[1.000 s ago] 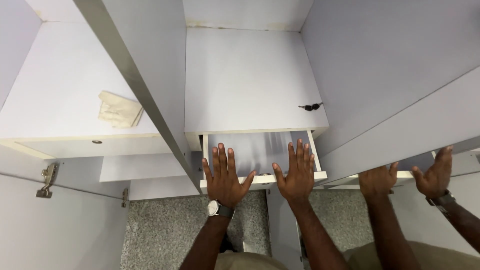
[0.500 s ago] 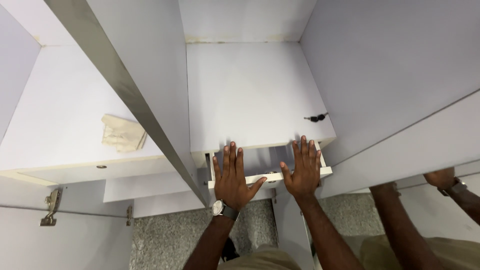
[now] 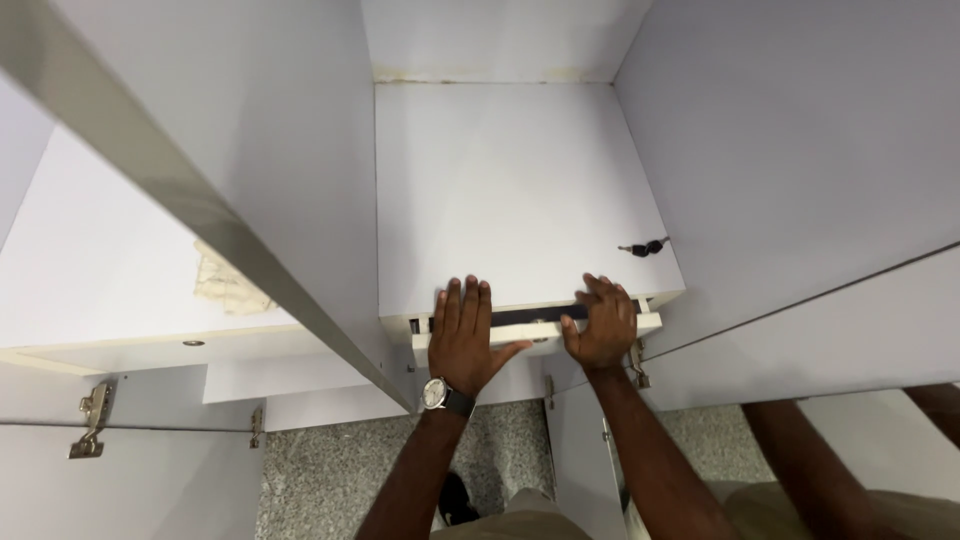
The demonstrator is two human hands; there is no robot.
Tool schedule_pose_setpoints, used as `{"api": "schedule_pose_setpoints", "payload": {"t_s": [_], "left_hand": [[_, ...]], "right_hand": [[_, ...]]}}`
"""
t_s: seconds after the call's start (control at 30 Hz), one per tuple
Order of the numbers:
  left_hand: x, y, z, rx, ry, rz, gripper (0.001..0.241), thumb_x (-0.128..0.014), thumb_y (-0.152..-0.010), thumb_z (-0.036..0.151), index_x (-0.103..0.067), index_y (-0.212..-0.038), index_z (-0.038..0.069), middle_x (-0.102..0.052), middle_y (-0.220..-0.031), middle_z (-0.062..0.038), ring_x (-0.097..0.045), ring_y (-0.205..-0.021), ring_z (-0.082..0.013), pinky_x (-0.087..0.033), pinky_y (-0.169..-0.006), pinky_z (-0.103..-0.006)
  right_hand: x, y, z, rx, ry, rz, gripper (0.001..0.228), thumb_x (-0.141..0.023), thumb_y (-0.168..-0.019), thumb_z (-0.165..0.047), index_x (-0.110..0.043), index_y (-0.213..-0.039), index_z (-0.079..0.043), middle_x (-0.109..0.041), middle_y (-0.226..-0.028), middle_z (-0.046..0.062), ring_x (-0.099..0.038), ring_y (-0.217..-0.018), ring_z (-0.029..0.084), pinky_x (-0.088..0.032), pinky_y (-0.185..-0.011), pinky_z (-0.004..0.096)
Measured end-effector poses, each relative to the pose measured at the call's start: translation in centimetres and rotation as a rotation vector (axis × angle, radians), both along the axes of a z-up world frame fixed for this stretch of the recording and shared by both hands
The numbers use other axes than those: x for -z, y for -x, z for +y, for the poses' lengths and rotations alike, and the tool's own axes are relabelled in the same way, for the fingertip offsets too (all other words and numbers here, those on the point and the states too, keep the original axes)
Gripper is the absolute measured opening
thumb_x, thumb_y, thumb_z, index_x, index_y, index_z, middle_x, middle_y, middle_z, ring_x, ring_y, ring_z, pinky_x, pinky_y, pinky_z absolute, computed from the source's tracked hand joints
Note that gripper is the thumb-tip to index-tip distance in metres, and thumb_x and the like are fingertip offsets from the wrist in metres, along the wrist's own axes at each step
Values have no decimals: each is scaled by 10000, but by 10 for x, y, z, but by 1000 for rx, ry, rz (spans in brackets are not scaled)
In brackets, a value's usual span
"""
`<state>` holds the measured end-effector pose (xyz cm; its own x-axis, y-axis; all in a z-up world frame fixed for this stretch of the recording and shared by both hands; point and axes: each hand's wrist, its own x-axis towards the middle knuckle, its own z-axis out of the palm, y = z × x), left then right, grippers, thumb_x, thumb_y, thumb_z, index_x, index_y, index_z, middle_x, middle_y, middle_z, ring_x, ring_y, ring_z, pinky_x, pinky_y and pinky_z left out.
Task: The person unlocks a white cabinet drawer using a key, pulls it open, and wipes the interior surfaces with a white cloth. They then close the drawer, wipe the top surface of the cabinet, and repeat the process of unlocking, opening, and cleaning the drawer.
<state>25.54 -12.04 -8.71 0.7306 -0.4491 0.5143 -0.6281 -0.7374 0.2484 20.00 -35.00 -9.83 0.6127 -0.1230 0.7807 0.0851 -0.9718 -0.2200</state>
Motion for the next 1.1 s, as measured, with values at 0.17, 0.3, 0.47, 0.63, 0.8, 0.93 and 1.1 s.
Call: {"api": "schedule_pose_setpoints", "payload": {"t_s": [0.17, 0.3, 0.47, 0.63, 0.8, 0.93, 1.1], "left_hand": [[12, -7, -8, -35, -34, -66, 983, -660, -845, 730, -532, -1441, -42, -521, -1501, -239, -436, -1433, -408, -310, -1214, -535], [7, -12, -7, -50, -28, -151, 797, -707, -895, 637, -633, -1339, -20, -629, -1381, -205, -549, -1318, -395, -402, -1161, -519], [-2, -10, -5, -32, -18, -133, 764, -733, -852, 618, -657, -1292, -2, -655, -1329, -181, -577, -1258, -381, -433, -1094, -531], [-8, -11, -3, -30, 1, -22, 746, -755, -834, 587, -636, -1311, 25, -628, -1356, -165, -543, -1283, -370, -408, -1096, -539], [-27, -6, 6, -18, -120, 114, 910, -838, -755, 407, -463, -1492, 28, -521, -1482, -161, -468, -1370, -345, -365, -1143, -506], [-17, -5, 6, -14, -127, 135, 1025, -875, -712, 342, -382, -1548, 13, -492, -1501, -173, -461, -1375, -350, -365, -1137, -507], [-4, -12, 6, 5, -70, 47, 983, -867, -756, 375, -412, -1555, 29, -528, -1485, -155, -489, -1342, -351, -397, -1096, -516]], "right_hand": [[20, -23, -10, 78, 88, -74, 528, -465, -1079, -529, -652, -1011, -40, -660, -1160, 149, -618, -1155, 350, -409, -1000, 530], [30, -34, -18, 112, 131, -117, 500, -427, -1078, -501, -634, -988, -55, -634, -1080, 142, -603, -1096, 342, -405, -934, 530], [29, -26, -14, 144, 119, -69, 514, -443, -1068, -506, -660, -1035, -41, -618, -1069, 152, -573, -1074, 329, -412, -933, 522], [3, -7, -13, 91, 87, 34, 519, -582, -1024, -536, -672, -1129, -36, -628, -1165, 140, -590, -1192, 336, -423, -1005, 536], [-32, 8, -16, -137, 145, 190, 801, -782, -817, -625, -614, -1308, -14, -586, -1386, 189, -529, -1346, 353, -434, -1096, 572], [-23, 8, -17, -118, 211, 226, 893, -806, -784, -646, -595, -1398, -33, -563, -1474, 172, -511, -1395, 335, -442, -1110, 563], [-8, 2, -23, -56, 233, 202, 890, -787, -794, -679, -611, -1403, -55, -576, -1492, 129, -522, -1402, 303, -425, -1129, 533]]}}
